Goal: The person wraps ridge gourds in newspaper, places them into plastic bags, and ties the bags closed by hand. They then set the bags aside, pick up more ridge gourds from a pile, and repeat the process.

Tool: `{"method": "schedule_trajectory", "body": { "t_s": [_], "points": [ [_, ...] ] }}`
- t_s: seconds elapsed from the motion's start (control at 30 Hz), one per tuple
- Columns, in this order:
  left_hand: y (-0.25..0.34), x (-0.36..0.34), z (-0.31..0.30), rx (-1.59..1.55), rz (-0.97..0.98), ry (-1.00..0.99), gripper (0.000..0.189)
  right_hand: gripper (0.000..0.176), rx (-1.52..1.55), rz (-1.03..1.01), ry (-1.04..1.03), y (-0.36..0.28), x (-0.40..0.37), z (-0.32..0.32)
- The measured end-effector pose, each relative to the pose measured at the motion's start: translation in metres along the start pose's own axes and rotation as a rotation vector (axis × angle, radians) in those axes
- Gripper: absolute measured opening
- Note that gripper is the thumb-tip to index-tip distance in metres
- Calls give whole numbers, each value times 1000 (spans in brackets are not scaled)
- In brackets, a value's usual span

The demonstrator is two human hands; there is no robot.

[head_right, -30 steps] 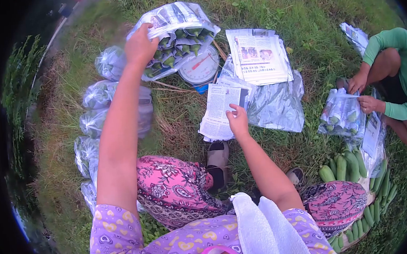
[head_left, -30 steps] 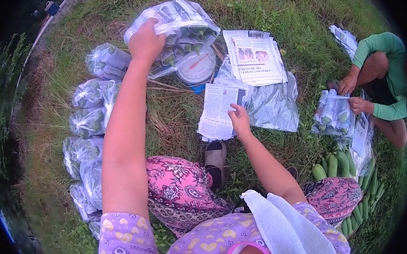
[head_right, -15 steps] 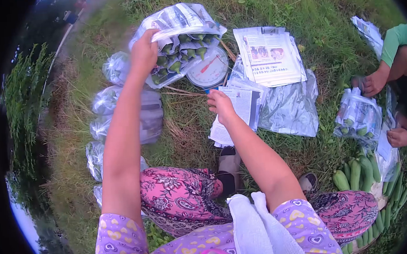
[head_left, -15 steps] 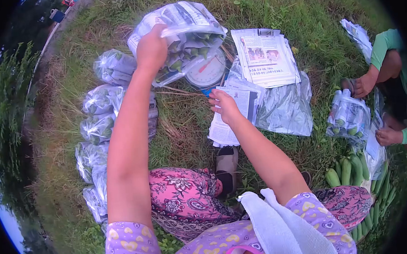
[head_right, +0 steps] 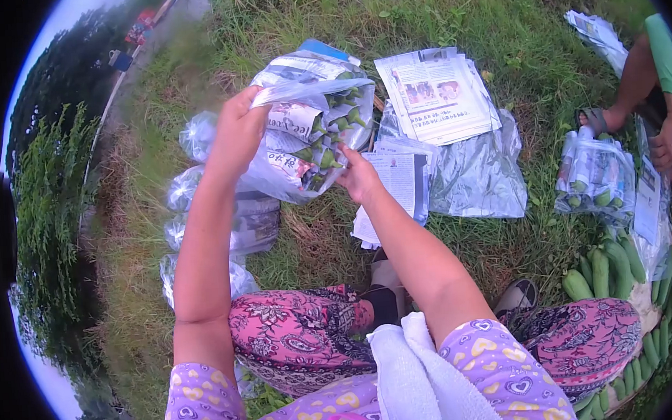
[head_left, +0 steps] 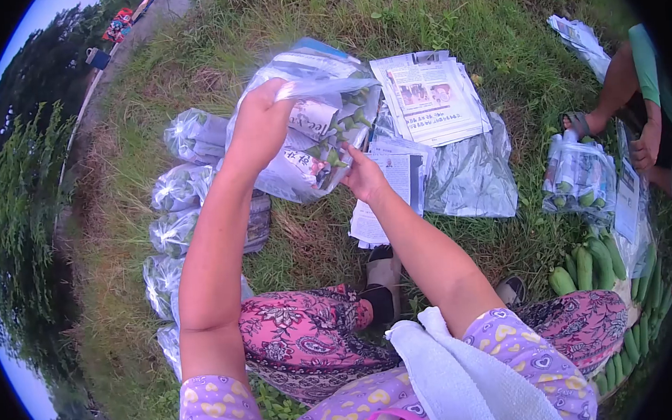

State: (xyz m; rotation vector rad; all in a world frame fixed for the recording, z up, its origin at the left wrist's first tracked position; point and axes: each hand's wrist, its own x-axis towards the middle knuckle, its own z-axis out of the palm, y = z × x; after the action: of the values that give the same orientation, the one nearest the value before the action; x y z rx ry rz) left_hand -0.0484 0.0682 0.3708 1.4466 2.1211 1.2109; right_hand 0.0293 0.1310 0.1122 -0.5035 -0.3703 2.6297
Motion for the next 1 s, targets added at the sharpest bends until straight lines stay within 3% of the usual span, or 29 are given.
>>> {"method": "schedule_trajectory", "body": {
  "t_s": [0.1, 0.2, 0.4, 0.6, 0.73, 0.8, 0.87, 0.93, 1.0],
  "points": [
    [24, -14, 10, -99, -88, -74, 19, 34, -42, -51, 93, -6, -26, -6],
    [54, -26, 19, -235, -162, -85, 18, 34, 91, -166, 259, -18, -67, -1],
    [79, -47, 30, -469, -270, -106, 19, 34, -74, -446, 270, -122, -170, 12],
    [53, -69, 102, -633, -436, -299, 21, 34, -322, -699, 483, -177, -248, -29],
    [45, -100, 169, -492, -437, -398, 22, 29, -297, -790, 583, -169, -308, -66],
    [40, -127, 207, -469, -461, -376, 17, 28, -317, -759, 654, -157, -332, -96],
    [-2, -145, 254, -368, -520, -388, 20, 27, -329, -707, 707, -143, -346, -143],
    [-8, -169, 271, -218, -594, -456, 27, 30, -433, -580, 826, -135, -358, -161],
    [-3, -176, 283, -289, -610, -426, 30, 31, -485, -529, 869, -136, -370, -171]
  ]
}}
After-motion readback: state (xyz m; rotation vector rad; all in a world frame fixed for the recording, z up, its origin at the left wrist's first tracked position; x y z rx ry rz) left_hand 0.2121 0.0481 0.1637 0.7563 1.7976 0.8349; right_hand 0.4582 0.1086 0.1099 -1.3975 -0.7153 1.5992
